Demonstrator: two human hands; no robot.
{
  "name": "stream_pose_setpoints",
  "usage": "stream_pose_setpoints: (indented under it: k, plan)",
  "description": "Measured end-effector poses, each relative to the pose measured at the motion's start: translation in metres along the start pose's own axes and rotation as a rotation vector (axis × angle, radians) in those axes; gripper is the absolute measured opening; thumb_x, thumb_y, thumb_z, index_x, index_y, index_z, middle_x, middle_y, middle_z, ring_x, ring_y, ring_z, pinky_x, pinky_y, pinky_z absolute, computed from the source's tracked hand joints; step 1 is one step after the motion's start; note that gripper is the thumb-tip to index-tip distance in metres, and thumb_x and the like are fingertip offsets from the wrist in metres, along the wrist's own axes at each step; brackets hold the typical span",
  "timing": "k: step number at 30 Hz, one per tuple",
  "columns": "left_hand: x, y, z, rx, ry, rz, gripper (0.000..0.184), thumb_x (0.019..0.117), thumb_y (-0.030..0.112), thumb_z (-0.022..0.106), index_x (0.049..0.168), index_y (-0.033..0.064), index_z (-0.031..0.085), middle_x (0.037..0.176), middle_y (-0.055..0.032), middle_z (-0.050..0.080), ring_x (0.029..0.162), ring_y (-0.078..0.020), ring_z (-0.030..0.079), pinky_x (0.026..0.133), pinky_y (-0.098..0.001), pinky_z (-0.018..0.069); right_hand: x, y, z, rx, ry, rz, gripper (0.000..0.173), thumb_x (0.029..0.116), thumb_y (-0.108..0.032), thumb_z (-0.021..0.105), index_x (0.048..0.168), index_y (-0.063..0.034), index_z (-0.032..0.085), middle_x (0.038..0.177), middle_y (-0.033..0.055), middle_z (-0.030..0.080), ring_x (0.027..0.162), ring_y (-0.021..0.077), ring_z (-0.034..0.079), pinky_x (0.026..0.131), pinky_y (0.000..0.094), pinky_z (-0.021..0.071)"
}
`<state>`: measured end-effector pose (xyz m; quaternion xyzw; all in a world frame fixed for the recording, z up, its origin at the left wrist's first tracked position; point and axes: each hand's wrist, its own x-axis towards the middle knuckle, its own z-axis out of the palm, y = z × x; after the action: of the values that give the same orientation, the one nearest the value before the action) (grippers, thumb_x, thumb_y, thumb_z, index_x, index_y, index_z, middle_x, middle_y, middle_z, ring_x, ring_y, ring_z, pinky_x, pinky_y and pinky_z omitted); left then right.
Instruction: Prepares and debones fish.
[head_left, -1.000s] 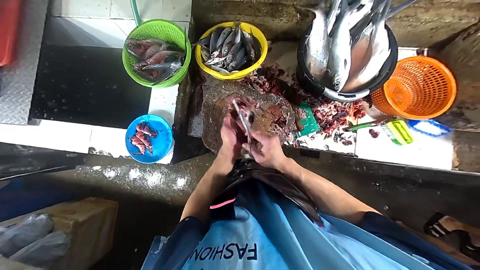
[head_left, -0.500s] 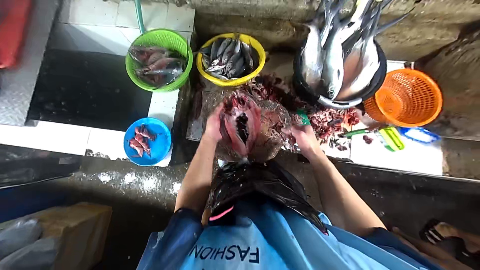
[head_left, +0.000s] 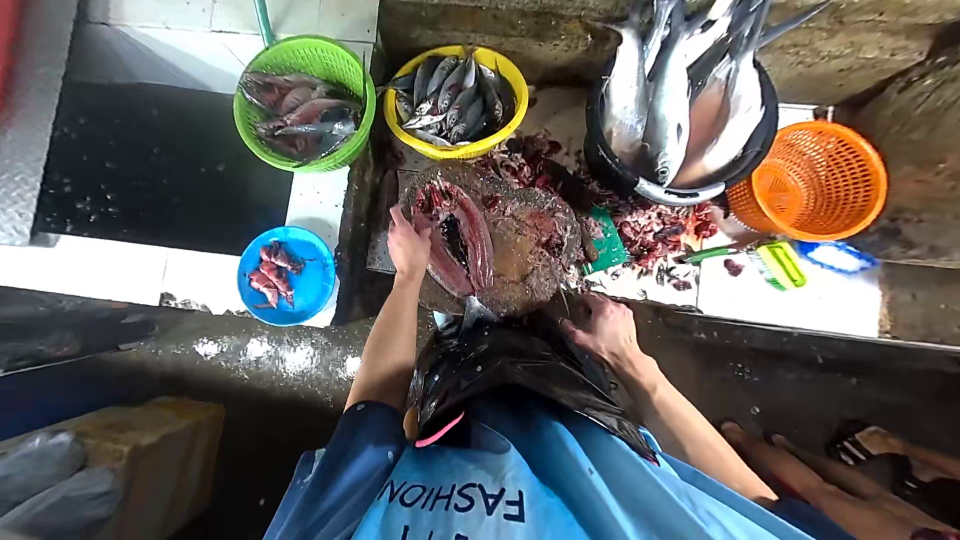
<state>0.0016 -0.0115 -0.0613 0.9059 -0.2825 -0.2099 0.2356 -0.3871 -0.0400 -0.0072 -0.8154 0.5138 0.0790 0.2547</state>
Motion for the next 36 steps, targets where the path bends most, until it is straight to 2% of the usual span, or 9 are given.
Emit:
stream_pose_setpoints:
  k: [5, 9, 13, 17, 23, 28, 30, 33, 36]
  plan:
    - [-0.043, 0.009, 0.001, -0.094, -0.179, -0.134, 0.064, 0.0842, 0.041, 0.083, 0.127, -0.0013, 0.064, 0.113, -0.0265, 0.07, 0.11, -0.0439, 0.067, 0.097, -0.0646, 0.0527, -0.001, -0.004, 0.01, -0.057, -0.04, -0.083, 0.062, 0.0804, -0.057, 0.064, 0.117, -0.0068, 0.07, 0.108, 0.0154, 0.073, 0.097, 0.0345, 0.07, 0.085, 0.0611, 0.0503]
    - [-0.095, -0.008, 0.041, -0.808, -0.365, -0.44, 0.049, 0.0859, 0.015, 0.084, 0.126, -0.0017, 0.062, 0.118, -0.0192, 0.071, 0.104, -0.0295, 0.071, 0.089, -0.0489, 0.0602, -0.002, -0.007, 0.019, -0.09, -0.103, -0.086, 0.064, 0.0803, -0.056, 0.064, 0.121, -0.0069, 0.067, 0.115, 0.0169, 0.071, 0.104, 0.036, 0.068, 0.09, 0.0619, 0.0479]
    - [-0.1, -0.013, 0.05, -1.007, -0.356, -0.579, 0.046, 0.0883, 0.011, 0.081, 0.128, 0.0001, 0.06, 0.119, -0.0177, 0.069, 0.102, -0.0265, 0.069, 0.085, -0.0447, 0.0584, -0.004, 0.0, 0.01, -0.194, -0.376, 0.019, 0.074, 0.0824, -0.059, 0.065, 0.134, -0.0069, 0.058, 0.125, 0.0212, 0.066, 0.11, 0.0421, 0.066, 0.092, 0.0679, 0.0468]
    - [-0.09, -0.01, 0.042, -1.021, -0.292, -0.594, 0.044, 0.0901, 0.017, 0.08, 0.125, -0.003, 0.062, 0.114, -0.0197, 0.071, 0.1, -0.0289, 0.072, 0.085, -0.0465, 0.061, -0.019, 0.015, -0.014, -0.109, -0.209, -0.102, 0.049, 0.0822, -0.042, 0.068, 0.115, -0.0062, 0.07, 0.107, 0.0171, 0.073, 0.097, 0.0376, 0.071, 0.086, 0.0638, 0.0514]
    - [-0.112, 0.0, 0.01, -0.345, -0.035, 0.017, 0.062, 0.0996, 0.041, 0.064, 0.143, 0.0004, 0.047, 0.126, -0.0226, 0.062, 0.111, -0.0332, 0.064, 0.095, -0.0528, 0.0551, -0.005, -0.031, -0.027, 0.161, 0.09, -0.158, 0.04, 0.0935, -0.036, 0.07, 0.119, -0.0047, 0.072, 0.104, 0.0129, 0.074, 0.096, 0.0291, 0.072, 0.089, 0.0522, 0.0576]
    - [-0.135, 0.049, 0.027, -0.63, -0.603, 0.234, 0.039, 0.111, 0.026, 0.039, 0.111, 0.003, 0.071, 0.102, -0.007, 0.075, 0.096, -0.016, 0.071, 0.091, -0.0413, 0.0586, 0.023, -0.097, -0.006, 0.197, -0.196, -0.291, 0.042, 0.0917, -0.033, 0.07, 0.12, -0.0023, 0.07, 0.112, 0.0185, 0.073, 0.106, 0.0361, 0.07, 0.095, 0.0589, 0.0538]
    - [-0.13, 0.055, 0.036, -0.618, -0.484, 0.186, 0.042, 0.1122, 0.027, 0.036, 0.105, 0.0043, 0.071, 0.094, -0.0062, 0.075, 0.086, -0.0162, 0.071, 0.083, -0.0412, 0.0597, 0.03, -0.103, 0.001, 0.199, -0.173, -0.321, 0.044, 0.0909, -0.036, 0.068, 0.121, -0.0041, 0.07, 0.111, 0.017, 0.073, 0.103, 0.0346, 0.071, 0.091, 0.0575, 0.0559]
    - [-0.11, 0.034, 0.025, -0.47, -0.092, 0.186, 0.036, 0.1071, 0.03, 0.054, 0.128, 0.0022, 0.059, 0.104, -0.0121, 0.07, 0.089, -0.0198, 0.07, 0.081, -0.0423, 0.0613, 0.042, -0.097, -0.003, 0.218, -0.168, -0.258, 0.041, 0.0861, -0.035, 0.069, 0.119, -0.0108, 0.071, 0.109, 0.0114, 0.073, 0.101, 0.0304, 0.071, 0.089, 0.0574, 0.0558]
    - [-0.061, -0.006, 0.003, -0.307, 0.169, 0.055, 0.078, 0.0921, 0.039, 0.075, 0.145, -0.0068, 0.041, 0.137, -0.0272, 0.056, 0.127, -0.0392, 0.056, 0.11, -0.057, 0.0435, 0.058, -0.089, -0.001, 0.54, -0.333, -0.207, 0.03, 0.088, -0.037, 0.074, 0.101, -0.0099, 0.073, 0.086, 0.0046, 0.072, 0.076, 0.0179, 0.068, 0.074, 0.0444, 0.0576]
